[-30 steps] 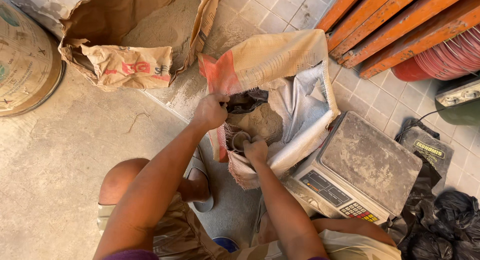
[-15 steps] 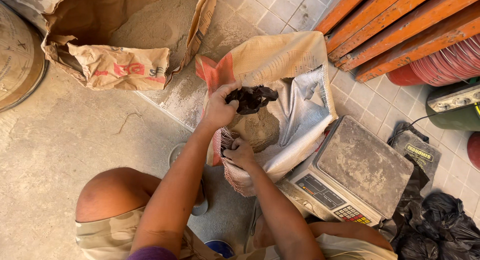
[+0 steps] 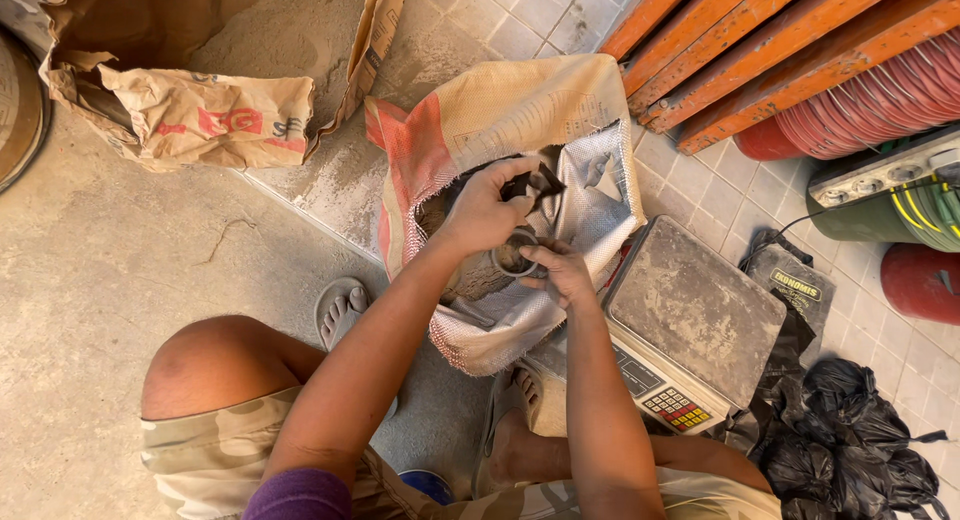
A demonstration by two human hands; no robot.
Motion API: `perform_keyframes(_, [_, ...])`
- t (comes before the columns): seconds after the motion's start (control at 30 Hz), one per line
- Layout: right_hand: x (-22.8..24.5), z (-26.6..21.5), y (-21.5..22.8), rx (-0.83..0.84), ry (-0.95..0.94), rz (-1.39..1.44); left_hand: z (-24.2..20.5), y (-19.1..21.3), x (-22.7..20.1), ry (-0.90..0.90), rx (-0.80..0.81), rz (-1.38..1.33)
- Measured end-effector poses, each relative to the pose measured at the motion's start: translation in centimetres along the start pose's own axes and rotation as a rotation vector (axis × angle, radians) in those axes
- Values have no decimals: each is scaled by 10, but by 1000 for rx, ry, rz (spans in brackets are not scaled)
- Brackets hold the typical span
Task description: The person scoops a grey powder from a large sack into a black plastic bag using a scoop. They place the bag on a digital scale to weigh it, then tie the bag closed and set it aside. This process is repeated multiple times.
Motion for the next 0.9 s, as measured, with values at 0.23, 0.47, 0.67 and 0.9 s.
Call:
perform_keyframes(0.23, [28,-19,82,-31,21,-15,-21,-50,9,59,65,-233])
perform_keyframes(0.47, [64,-45,110,-83,156,8,-76,-75,60,308,-65,-451])
perform_keyframes(0.67, [26,-29,45,118,25,45,-110,-82,104,292,-169,-356])
perform_keyframes(0.9, [-53,6,19,171,-134,91,-146,-71,98,238,-292,-312])
Point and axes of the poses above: each hand's wrist, its own z-axis towards the middle knuckle, its own y-axis out of the back of the hand, x = y × z, the point moved 3 cm from there along z, towards the middle knuckle, and after that the axes turned 10 degrees about z, right-handed, at the moved point
